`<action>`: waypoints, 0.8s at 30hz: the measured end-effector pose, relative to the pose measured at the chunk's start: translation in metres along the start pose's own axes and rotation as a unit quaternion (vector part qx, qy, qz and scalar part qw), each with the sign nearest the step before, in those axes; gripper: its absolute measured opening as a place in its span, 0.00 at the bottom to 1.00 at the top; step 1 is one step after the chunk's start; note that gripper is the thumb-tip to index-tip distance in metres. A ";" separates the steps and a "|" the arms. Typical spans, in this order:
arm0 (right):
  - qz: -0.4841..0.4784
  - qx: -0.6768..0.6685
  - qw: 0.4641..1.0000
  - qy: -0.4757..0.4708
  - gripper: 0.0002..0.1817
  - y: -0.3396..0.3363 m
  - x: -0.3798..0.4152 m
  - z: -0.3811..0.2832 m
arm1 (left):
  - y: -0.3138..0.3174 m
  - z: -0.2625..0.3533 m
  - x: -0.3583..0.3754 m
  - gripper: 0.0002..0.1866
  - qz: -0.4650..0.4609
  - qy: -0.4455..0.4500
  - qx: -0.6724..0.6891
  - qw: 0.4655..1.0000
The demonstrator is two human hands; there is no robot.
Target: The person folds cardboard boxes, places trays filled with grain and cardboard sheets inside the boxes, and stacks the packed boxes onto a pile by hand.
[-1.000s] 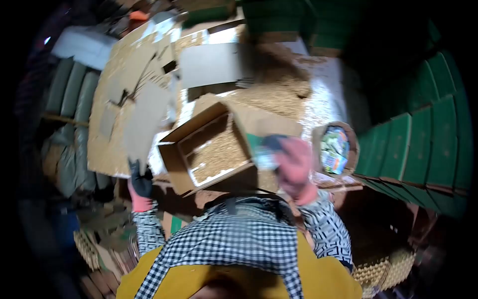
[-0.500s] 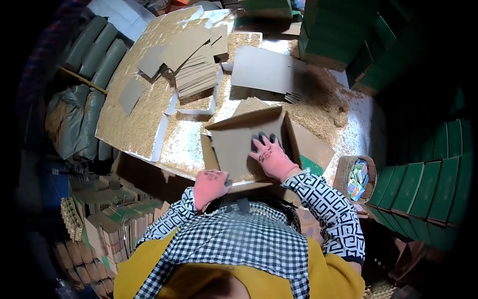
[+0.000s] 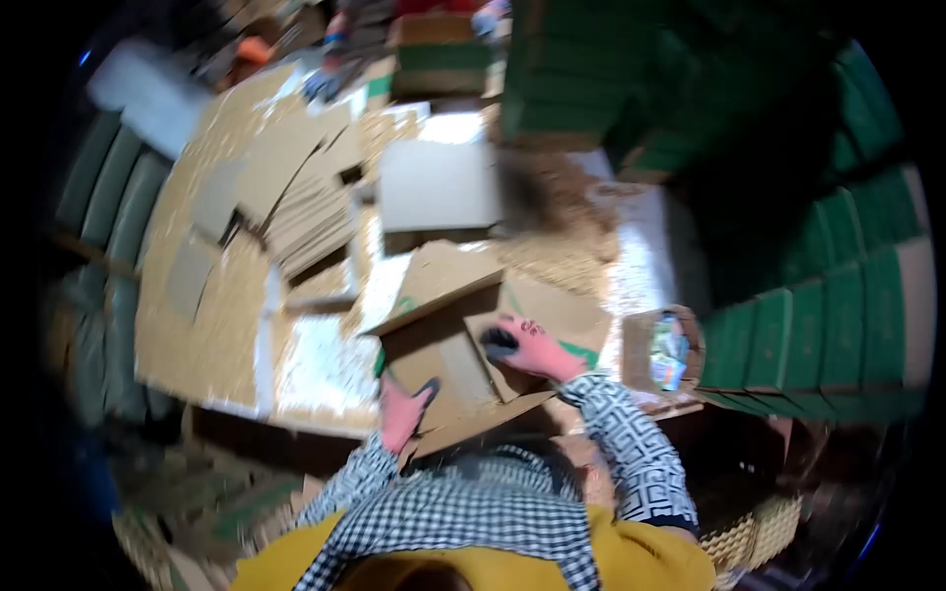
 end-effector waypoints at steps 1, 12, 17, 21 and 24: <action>0.175 -0.027 0.984 -0.025 0.37 -0.038 0.006 -0.007 | -0.003 0.008 -0.002 0.43 0.063 0.044 0.015 0.997; 0.423 -0.174 0.873 -0.168 0.57 -0.201 0.163 -0.152 | -0.057 0.186 -0.060 0.29 -0.056 0.153 0.334 0.928; 0.563 0.088 0.726 -0.386 0.44 -0.376 0.434 -0.279 | -0.031 0.536 0.117 0.32 -0.209 0.503 0.389 0.743; 0.677 0.109 0.618 -0.385 0.36 -0.445 0.649 -0.243 | 0.043 0.674 0.267 0.35 -0.254 0.664 0.361 0.604; 0.719 0.009 0.581 -0.383 0.30 -0.472 0.775 -0.176 | 0.093 0.717 0.314 0.40 -0.032 0.792 0.221 0.569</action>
Point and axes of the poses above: each hand's wrist, its own x-axis away from the middle knuckle, its own y-axis out of the palm, z = x × y, the point moved 8 cm from there along -x, towards the middle knuckle, and after that the axes turned 9 degrees about -x, right-handed, at the moved point
